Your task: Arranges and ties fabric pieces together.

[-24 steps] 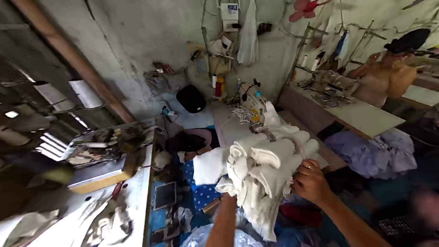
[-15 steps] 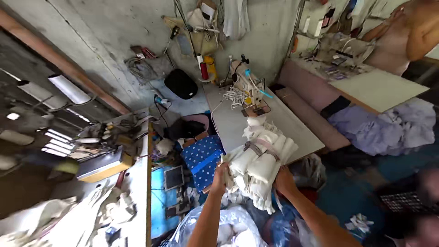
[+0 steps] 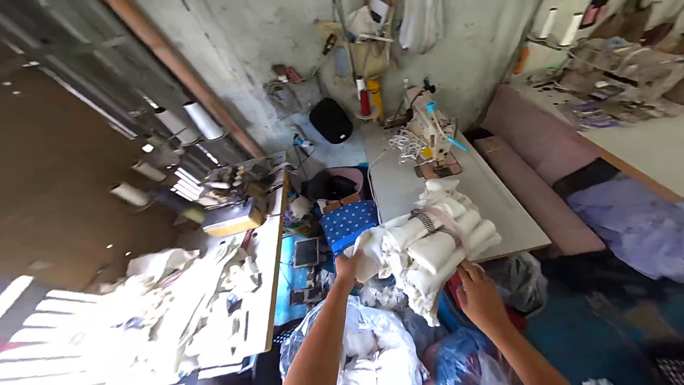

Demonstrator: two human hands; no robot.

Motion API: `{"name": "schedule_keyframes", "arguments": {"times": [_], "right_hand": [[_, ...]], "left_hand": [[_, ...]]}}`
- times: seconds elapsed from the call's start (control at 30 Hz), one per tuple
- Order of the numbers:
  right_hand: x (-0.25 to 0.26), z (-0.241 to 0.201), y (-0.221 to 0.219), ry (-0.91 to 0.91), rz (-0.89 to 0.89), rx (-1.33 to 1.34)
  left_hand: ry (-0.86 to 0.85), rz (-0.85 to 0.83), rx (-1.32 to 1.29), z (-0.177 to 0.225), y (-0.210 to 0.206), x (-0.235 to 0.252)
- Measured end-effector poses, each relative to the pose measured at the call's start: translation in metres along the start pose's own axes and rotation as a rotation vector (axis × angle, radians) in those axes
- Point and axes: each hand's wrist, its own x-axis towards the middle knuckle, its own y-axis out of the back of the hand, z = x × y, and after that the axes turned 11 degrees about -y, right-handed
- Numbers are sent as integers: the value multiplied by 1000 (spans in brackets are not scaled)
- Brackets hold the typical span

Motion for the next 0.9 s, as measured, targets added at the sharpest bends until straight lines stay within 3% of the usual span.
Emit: {"name": "schedule_keyframes", "arguments": {"times": [0.1,0.23,0.37,0.5,0.6,0.73,0.9], "right_hand": [[-9,-9,34,103,111,183],[32,-66,66,157,171,304],[76,-79,15,248,145,150],[59,-54,-46,321,511,237],[40,-30,-74,342,686,290],[29,-11,-97,335,781,305],[32,-19,-103,278,808,393]], "left_hand": [[-9,11,-137,11,6,-16],[3,49,-194,35,-10,-24],[52,94,-171,25,-12,-27],[290,21,-300,16,-24,-40],[414,-64,-390,13,-50,-44],[280,-66,-296,32,-79,-41],[-26,-64,-294,72,-93,-47]]}}
